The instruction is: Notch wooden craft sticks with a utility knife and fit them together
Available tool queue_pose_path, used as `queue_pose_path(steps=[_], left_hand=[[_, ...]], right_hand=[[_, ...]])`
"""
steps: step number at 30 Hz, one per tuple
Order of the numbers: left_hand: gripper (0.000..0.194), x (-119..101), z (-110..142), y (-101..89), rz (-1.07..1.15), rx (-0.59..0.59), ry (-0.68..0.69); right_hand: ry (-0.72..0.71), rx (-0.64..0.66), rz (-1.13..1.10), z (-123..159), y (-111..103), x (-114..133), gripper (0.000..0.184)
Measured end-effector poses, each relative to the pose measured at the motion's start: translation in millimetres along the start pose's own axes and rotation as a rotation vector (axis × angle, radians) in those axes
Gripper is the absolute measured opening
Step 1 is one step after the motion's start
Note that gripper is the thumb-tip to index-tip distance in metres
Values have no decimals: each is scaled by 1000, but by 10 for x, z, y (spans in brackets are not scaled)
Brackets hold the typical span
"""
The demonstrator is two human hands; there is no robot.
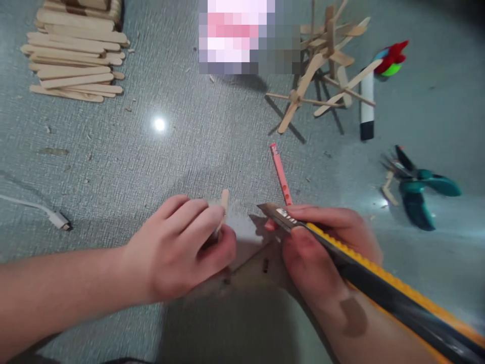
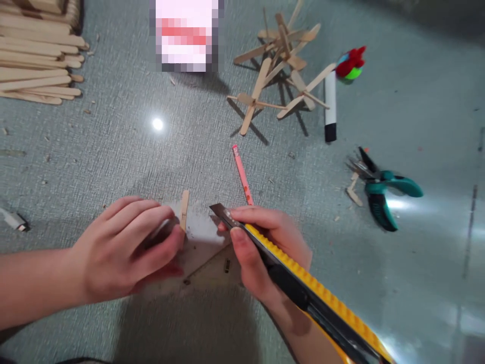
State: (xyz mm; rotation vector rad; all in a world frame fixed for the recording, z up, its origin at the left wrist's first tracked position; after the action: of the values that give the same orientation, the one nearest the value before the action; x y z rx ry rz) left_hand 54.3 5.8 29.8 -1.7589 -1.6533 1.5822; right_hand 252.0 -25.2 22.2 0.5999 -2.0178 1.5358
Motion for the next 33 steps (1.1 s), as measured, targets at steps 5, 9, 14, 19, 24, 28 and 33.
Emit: queue_pose_path(steps=[5,9,14,19,24,28,33], left_hand=[[14,-5,-82,80,-71,94,-33],[28,50,-77,14,85,125,37],[35,139,-48,-123,58,140,114],[31,126,38,-171,67,180,94],[51,23,190,-73,30,435,28],[100,80,249,11,28,539,-75],[104,133,229,52,69,502,-51]], right_hand=[[25,-19,-86,-32,17,7,12],[-12,-13,-131,-47,15,-4,14],[-63,63,-74,-79,43,55,15],[-89,107,-87,-63,88,65,17],[-106,99,-91,-44,88,22,19],[-113,107,-82,-56,91,22,18],[-164,127,-55,-37,111,52,19]])
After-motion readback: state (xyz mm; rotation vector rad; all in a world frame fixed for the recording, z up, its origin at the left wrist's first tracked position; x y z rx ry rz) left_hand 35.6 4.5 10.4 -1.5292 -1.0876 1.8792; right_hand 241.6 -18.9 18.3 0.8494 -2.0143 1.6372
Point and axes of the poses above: each hand's wrist, its own z-axis away from the middle knuckle, its own y-axis out of the palm, x = y × z, the point moved 6 cm from there along -z, towards the middle knuckle, and after that the axes turned 15 degrees about z, right-handed, at the moved point
